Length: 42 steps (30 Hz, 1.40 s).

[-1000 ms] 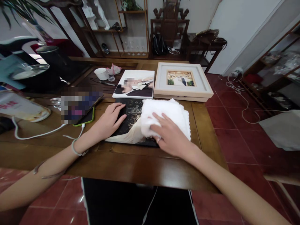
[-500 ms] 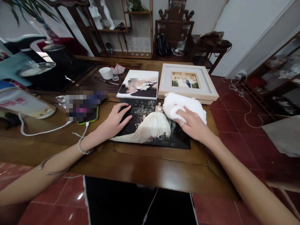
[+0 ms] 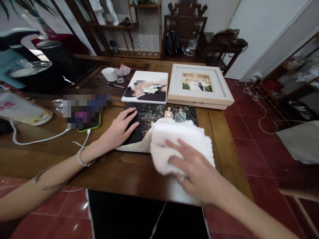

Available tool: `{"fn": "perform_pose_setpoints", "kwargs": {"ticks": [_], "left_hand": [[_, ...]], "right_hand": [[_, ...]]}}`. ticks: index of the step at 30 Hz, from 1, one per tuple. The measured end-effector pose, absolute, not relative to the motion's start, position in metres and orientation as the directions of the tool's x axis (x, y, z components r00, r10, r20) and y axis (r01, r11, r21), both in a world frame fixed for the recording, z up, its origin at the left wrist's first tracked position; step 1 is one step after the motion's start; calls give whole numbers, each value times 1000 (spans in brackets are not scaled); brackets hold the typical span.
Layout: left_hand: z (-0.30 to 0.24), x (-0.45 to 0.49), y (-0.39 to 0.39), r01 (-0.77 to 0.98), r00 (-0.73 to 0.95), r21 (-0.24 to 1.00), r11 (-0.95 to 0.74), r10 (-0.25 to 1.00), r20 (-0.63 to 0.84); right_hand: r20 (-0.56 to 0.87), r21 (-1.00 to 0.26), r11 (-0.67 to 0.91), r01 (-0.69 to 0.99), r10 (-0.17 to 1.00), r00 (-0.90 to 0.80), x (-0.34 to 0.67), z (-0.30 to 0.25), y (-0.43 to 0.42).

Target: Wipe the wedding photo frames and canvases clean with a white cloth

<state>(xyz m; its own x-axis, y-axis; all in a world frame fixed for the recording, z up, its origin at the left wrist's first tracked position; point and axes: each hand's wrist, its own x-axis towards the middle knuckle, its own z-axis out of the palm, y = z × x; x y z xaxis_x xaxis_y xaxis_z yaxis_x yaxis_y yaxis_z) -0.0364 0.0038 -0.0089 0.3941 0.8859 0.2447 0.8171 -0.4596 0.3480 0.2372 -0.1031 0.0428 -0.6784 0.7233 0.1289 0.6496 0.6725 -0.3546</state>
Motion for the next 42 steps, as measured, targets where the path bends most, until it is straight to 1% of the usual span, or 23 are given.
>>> {"fn": "perform_pose_setpoints", "kwargs": {"ticks": [3,5,6,8,10,14,16,19,22,25,27,29,31,32,34,37,39,42], "left_hand": [[-7,-36,3,811,415,343,-473,880,232],[-7,-35,3,800,427,346,-490,870,246],[-8,-35,4,794,430,350,-497,866,256],[-10,-36,5,783,427,362,-506,860,279],[-12,-37,6,771,423,377,-514,855,301],[-15,-41,8,747,430,403,-528,847,313],[-16,-42,9,740,437,408,-535,843,312],[-17,-42,9,735,446,405,-544,838,315],[-19,-43,10,721,458,408,-560,827,327],[-20,-43,11,708,474,410,-574,818,327],[-20,-43,11,709,478,409,-574,818,320],[-19,-42,11,713,474,410,-569,822,316],[-18,-42,10,715,473,411,-565,825,310],[-18,-42,10,716,474,412,-564,825,306],[-18,-42,11,715,480,410,-566,824,301],[-19,-43,12,709,485,409,-575,818,308],[-20,-43,13,705,488,410,-580,815,313],[-21,-42,13,701,492,412,-582,813,312]], "right_hand": [[140,-321,540,778,840,-524,254,38,-53],[146,-321,471,822,882,-448,258,37,-27],[152,-321,463,826,886,-438,255,37,-21],[150,-309,495,812,869,-472,240,38,-23],[131,-306,562,768,824,-551,215,39,-42],[53,-369,656,658,722,-690,174,47,-82],[20,-388,644,659,721,-692,171,51,-80],[7,-370,577,728,785,-620,187,52,-48],[65,-338,540,771,831,-553,203,48,-18],[93,-289,523,802,849,-520,202,45,-26],[47,-277,562,779,818,-573,192,46,-52],[-6,-315,640,700,737,-676,180,49,-82],[-25,-367,693,620,659,-752,172,52,-101],[-23,-384,701,601,644,-765,171,54,-105],[-21,-387,683,619,665,-747,175,56,-97],[-6,-308,611,729,765,-644,191,52,-62],[56,-229,556,799,827,-560,203,46,-35],[166,-148,524,839,849,-502,215,36,-11]]}}
